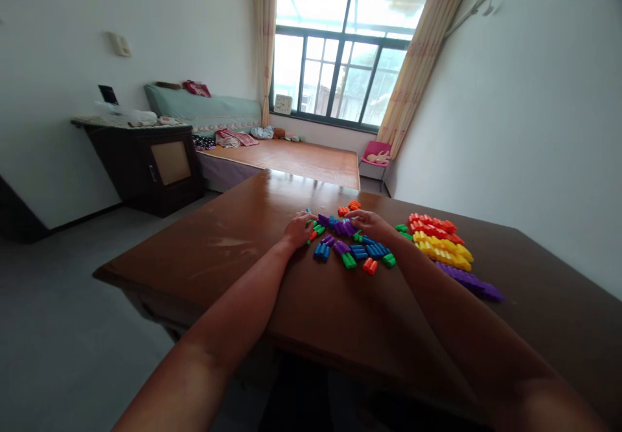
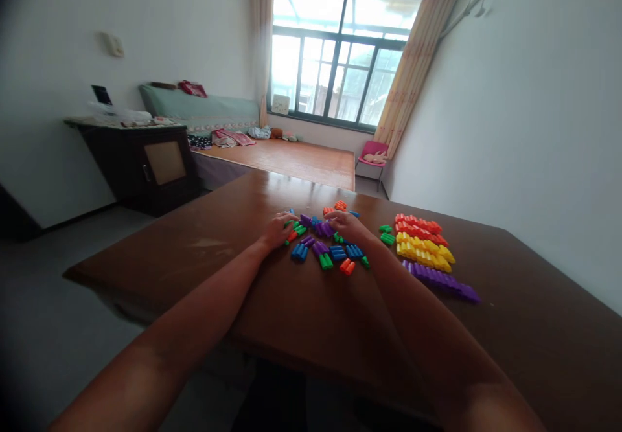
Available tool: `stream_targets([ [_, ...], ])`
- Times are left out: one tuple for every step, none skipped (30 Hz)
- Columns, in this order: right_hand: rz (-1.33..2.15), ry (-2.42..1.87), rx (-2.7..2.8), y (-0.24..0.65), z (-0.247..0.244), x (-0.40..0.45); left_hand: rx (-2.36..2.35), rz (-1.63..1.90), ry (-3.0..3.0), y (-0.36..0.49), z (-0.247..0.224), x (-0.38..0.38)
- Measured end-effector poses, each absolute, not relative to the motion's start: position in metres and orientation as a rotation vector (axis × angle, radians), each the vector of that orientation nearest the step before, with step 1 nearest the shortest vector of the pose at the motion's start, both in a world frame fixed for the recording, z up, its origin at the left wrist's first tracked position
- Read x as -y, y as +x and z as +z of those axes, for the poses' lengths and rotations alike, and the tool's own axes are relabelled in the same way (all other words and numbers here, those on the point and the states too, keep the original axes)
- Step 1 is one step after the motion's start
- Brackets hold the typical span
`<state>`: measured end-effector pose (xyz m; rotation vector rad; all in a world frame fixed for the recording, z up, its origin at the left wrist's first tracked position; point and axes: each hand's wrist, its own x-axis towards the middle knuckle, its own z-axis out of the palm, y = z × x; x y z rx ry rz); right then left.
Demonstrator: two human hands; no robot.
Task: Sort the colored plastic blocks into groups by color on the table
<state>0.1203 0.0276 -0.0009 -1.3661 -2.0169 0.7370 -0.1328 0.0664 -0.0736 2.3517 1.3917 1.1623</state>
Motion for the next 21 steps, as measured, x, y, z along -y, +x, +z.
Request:
stream_targets([
  [0.827, -1.353, 1.933, 0.132, 0.002, -0.019, -1.396, 1.174, 2.346, -0.134, -0.074, -0.067],
  [0.895, -1.342, 1.876, 0.143, 0.003, -0.008, -1.403, 1.186, 2.338, -0.134, -0.073, -0.068],
  [0.943, -1.330, 1.847, 0.152, 0.003, 0.004, -1.408, 1.192, 2.333, -0.134, -0.072, -0.067],
  [0.974, -1.316, 1.845, 0.161, 0.002, 0.018, -1.402, 1.189, 2.332, -0.133, -0.070, -0.066],
  [0.995, -1.304, 1.868, 0.168, -0.001, 0.032, -1.387, 1.177, 2.334, -0.132, -0.067, -0.063],
  [1.013, -1.299, 1.901, 0.174, -0.006, 0.046, -1.365, 1.153, 2.342, -0.129, -0.063, -0.060],
  [1.028, -1.306, 1.934, 0.178, -0.011, 0.058, -1.337, 1.110, 2.355, -0.125, -0.059, -0.056],
  [1.034, -1.330, 1.961, 0.180, -0.017, 0.070, -1.307, 1.051, 2.376, -0.121, -0.054, -0.052],
  [1.021, -1.374, 1.983, 0.182, -0.023, 0.079, -1.280, 0.972, 2.406, -0.117, -0.049, -0.048],
  [0.976, -1.427, 2.008, 0.183, -0.029, 0.086, -1.255, 0.865, 2.448, -0.112, -0.044, -0.045],
  [0.894, -1.474, 2.042, 0.184, -0.033, 0.092, -1.230, 0.738, 2.498, -0.108, -0.040, -0.043],
  [0.781, -1.509, 2.086, 0.184, -0.036, 0.095, -1.207, 0.609, 2.548, -0.104, -0.036, -0.041],
  [0.654, -1.530, 2.132, 0.185, -0.038, 0.098, -1.197, 0.493, 2.591, -0.100, -0.033, -0.039],
  [0.543, -1.540, 2.175, 0.186, -0.038, 0.100, -1.204, 0.403, 2.620, -0.097, -0.031, -0.038],
  [0.471, -1.540, 2.212, 0.187, -0.037, 0.101, -1.226, 0.344, 2.632, -0.094, -0.029, -0.037],
  [0.446, -1.528, 2.251, 0.188, -0.035, 0.103, -1.259, 0.317, 2.632, -0.092, -0.028, -0.036],
  [0.453, -1.502, 2.294, 0.190, -0.033, 0.105, -1.297, 0.305, 2.623, -0.089, -0.027, -0.035],
  [0.473, -1.460, 2.343, 0.192, -0.032, 0.107, -1.335, 0.305, 2.616, -0.087, -0.026, -0.033],
  [0.490, -1.406, 2.392, 0.193, -0.030, 0.109, -1.375, 0.319, 2.622, -0.085, -0.026, -0.031],
  [0.499, -1.355, 2.430, 0.194, -0.030, 0.111, -1.412, 0.343, 2.643, -0.083, -0.025, -0.028],
  [0.497, -1.325, 2.450, 0.195, -0.030, 0.114, -1.440, 0.368, 2.675, -0.080, -0.024, -0.025],
])
